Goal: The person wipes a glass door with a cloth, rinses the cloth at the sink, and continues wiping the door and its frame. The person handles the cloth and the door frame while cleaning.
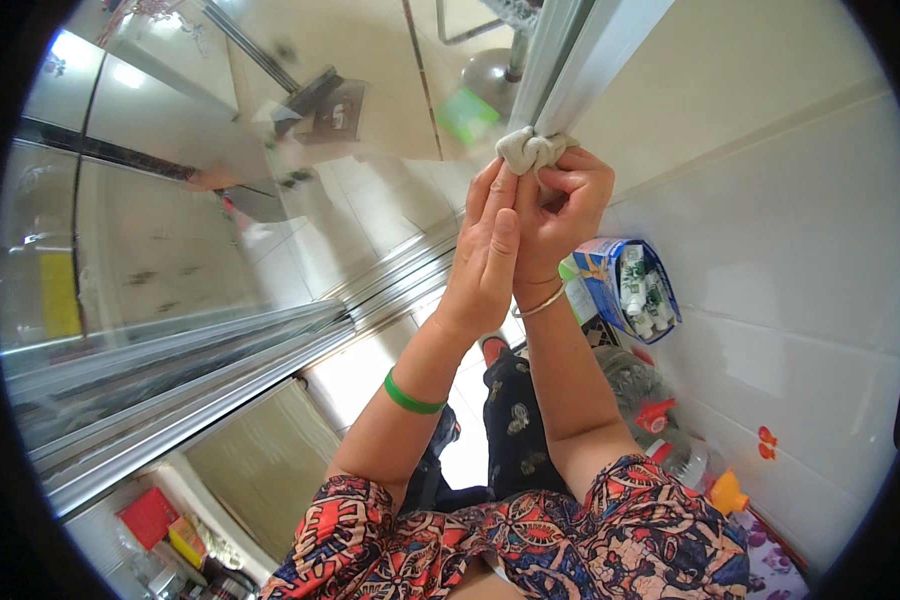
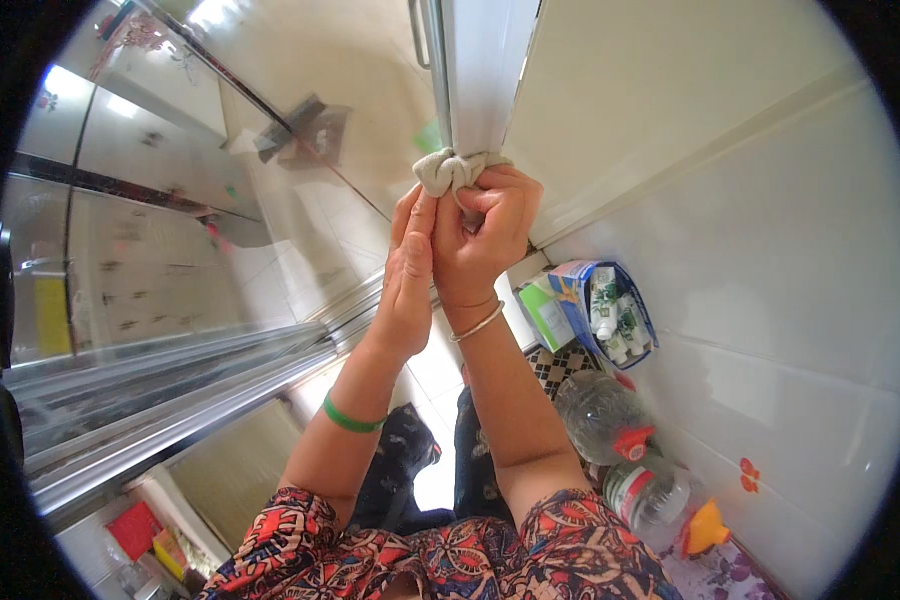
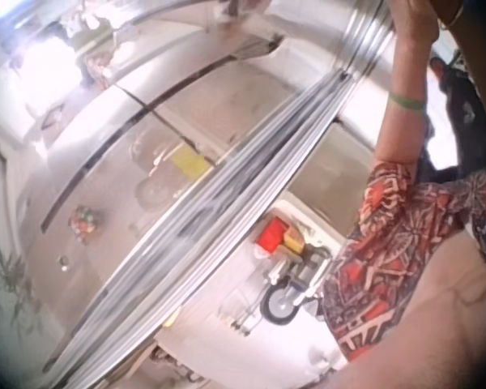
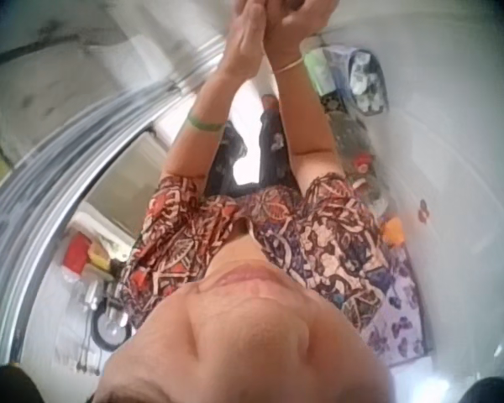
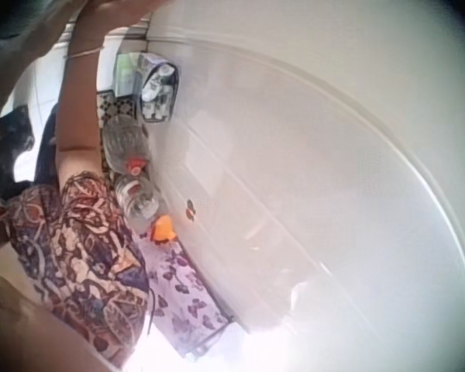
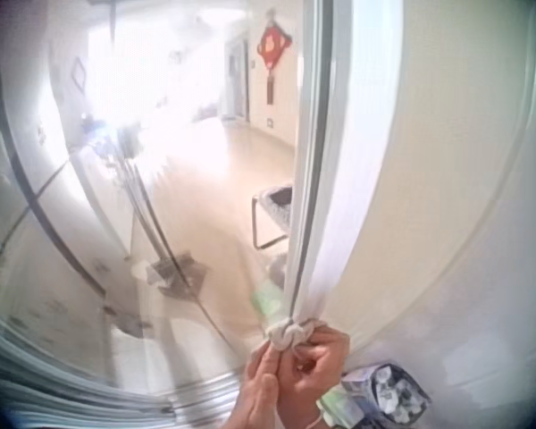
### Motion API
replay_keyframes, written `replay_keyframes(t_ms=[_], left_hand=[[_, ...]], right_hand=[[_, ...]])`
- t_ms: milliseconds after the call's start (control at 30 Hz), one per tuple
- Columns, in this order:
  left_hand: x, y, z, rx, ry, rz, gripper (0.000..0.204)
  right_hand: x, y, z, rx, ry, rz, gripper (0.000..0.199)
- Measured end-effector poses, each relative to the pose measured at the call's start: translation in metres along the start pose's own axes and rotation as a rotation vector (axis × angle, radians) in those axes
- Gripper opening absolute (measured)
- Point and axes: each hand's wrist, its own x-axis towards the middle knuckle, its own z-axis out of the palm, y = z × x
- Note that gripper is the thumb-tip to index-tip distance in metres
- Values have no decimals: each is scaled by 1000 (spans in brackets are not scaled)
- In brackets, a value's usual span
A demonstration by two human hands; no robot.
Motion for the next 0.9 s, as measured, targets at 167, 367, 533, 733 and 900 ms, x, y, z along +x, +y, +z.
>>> replay_keyframes(t_ms=[167, 367, 533, 733, 900], left_hand=[[-16, -74, 23, 74, 47, 54, 60], [-33, -178, 55, 45, 56, 102, 60], [-59, -265, 72, 75, 72, 19, 59], [-102, -409, 86, 22, 70, -201, 59], [-125, -495, 84, -377, 80, -755, 56]], right_hand=[[-52, 61, -7, 93, -5, 126, 27], [-115, 144, -20, 21, 59, 100, 29], [-183, 216, -26, 3, 52, 152, 29], [-291, 317, -48, -226, -129, 330, 23], [-375, 392, -53, -444, -217, 528, 16]])
